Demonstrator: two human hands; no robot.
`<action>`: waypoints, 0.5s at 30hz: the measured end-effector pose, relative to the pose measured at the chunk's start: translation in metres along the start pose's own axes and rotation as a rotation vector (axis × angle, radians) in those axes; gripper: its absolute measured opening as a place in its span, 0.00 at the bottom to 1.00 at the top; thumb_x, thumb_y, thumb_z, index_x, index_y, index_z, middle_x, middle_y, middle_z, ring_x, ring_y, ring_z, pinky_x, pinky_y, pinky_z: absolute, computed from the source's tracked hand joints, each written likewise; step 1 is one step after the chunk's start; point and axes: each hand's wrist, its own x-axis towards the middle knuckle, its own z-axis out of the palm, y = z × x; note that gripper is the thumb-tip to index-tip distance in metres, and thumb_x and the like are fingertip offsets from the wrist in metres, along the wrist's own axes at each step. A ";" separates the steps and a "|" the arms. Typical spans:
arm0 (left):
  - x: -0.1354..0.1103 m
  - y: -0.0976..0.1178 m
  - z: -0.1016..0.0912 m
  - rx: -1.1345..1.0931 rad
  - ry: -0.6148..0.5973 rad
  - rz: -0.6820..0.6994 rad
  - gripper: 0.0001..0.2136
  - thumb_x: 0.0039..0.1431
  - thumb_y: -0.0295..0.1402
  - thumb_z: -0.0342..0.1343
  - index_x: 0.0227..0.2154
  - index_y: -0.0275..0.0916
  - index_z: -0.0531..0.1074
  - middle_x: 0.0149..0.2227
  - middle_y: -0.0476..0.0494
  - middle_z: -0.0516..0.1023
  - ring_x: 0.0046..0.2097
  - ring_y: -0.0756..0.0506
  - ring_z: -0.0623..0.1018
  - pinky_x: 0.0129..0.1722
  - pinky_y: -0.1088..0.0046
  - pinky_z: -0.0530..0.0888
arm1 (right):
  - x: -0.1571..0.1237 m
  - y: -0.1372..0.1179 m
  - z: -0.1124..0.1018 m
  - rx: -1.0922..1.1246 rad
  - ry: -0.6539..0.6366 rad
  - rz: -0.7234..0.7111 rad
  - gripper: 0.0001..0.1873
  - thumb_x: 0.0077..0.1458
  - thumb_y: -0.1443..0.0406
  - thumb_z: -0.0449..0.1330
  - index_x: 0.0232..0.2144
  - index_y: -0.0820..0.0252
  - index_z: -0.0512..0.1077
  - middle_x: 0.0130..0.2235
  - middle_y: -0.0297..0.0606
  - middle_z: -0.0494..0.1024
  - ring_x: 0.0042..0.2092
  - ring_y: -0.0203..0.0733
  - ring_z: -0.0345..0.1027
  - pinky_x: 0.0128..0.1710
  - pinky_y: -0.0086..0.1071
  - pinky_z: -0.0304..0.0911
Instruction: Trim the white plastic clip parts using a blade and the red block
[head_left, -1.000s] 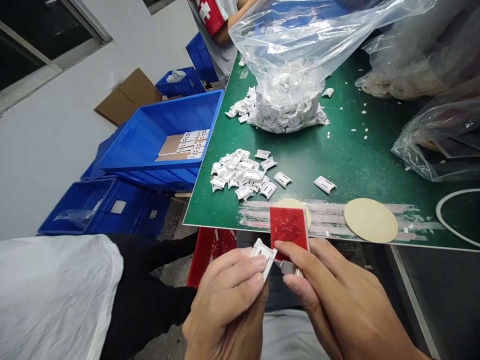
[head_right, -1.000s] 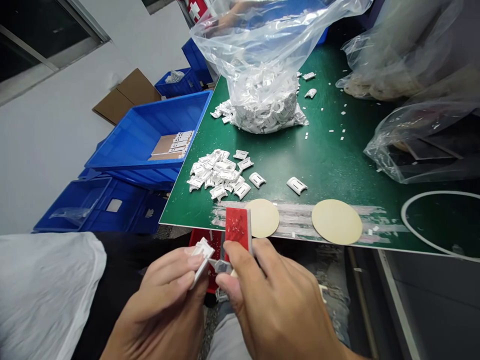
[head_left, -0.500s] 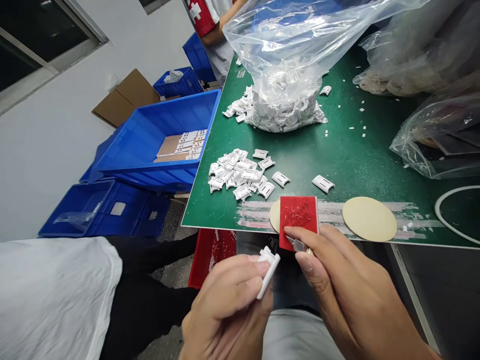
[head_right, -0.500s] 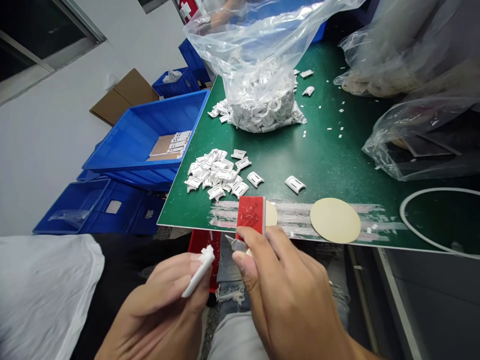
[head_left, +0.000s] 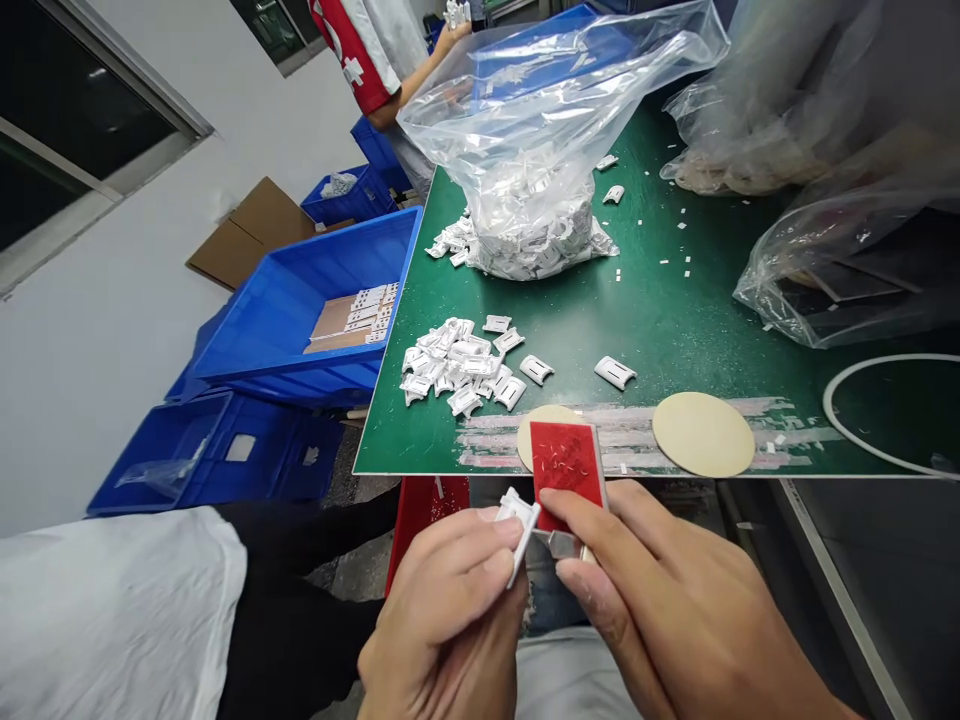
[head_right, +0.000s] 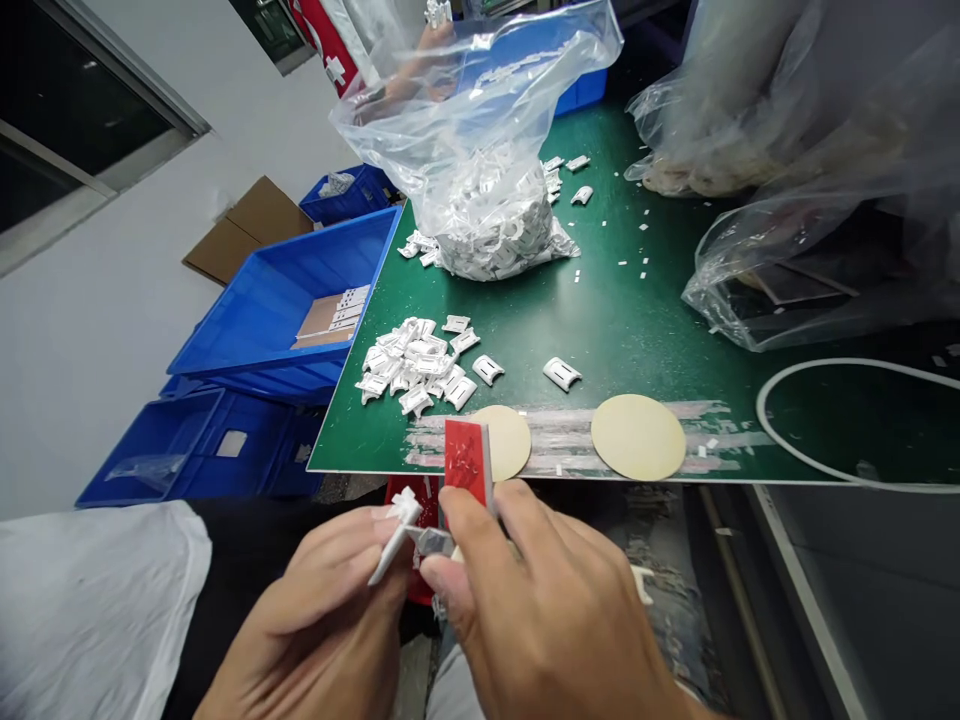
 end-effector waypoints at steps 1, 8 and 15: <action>0.002 0.001 0.000 -0.017 -0.009 0.031 0.13 0.56 0.21 0.75 0.42 0.41 0.84 0.43 0.48 0.91 0.43 0.41 0.90 0.43 0.63 0.88 | 0.000 0.000 -0.001 0.003 -0.007 -0.003 0.22 0.80 0.63 0.50 0.49 0.67 0.83 0.39 0.50 0.89 0.34 0.50 0.87 0.29 0.38 0.78; -0.002 0.007 0.005 0.038 0.005 0.022 0.04 0.66 0.30 0.71 0.42 0.43 0.84 0.44 0.46 0.90 0.47 0.44 0.88 0.44 0.70 0.87 | 0.003 0.001 -0.006 0.002 -0.022 -0.019 0.22 0.80 0.64 0.50 0.49 0.68 0.84 0.39 0.51 0.89 0.33 0.51 0.87 0.28 0.38 0.78; -0.008 0.010 0.012 0.036 0.109 -0.053 0.02 0.67 0.33 0.70 0.38 0.44 0.84 0.44 0.46 0.89 0.45 0.44 0.87 0.43 0.67 0.88 | -0.001 -0.002 0.002 -0.020 0.002 -0.008 0.22 0.80 0.62 0.50 0.47 0.67 0.84 0.36 0.47 0.88 0.29 0.47 0.84 0.25 0.37 0.75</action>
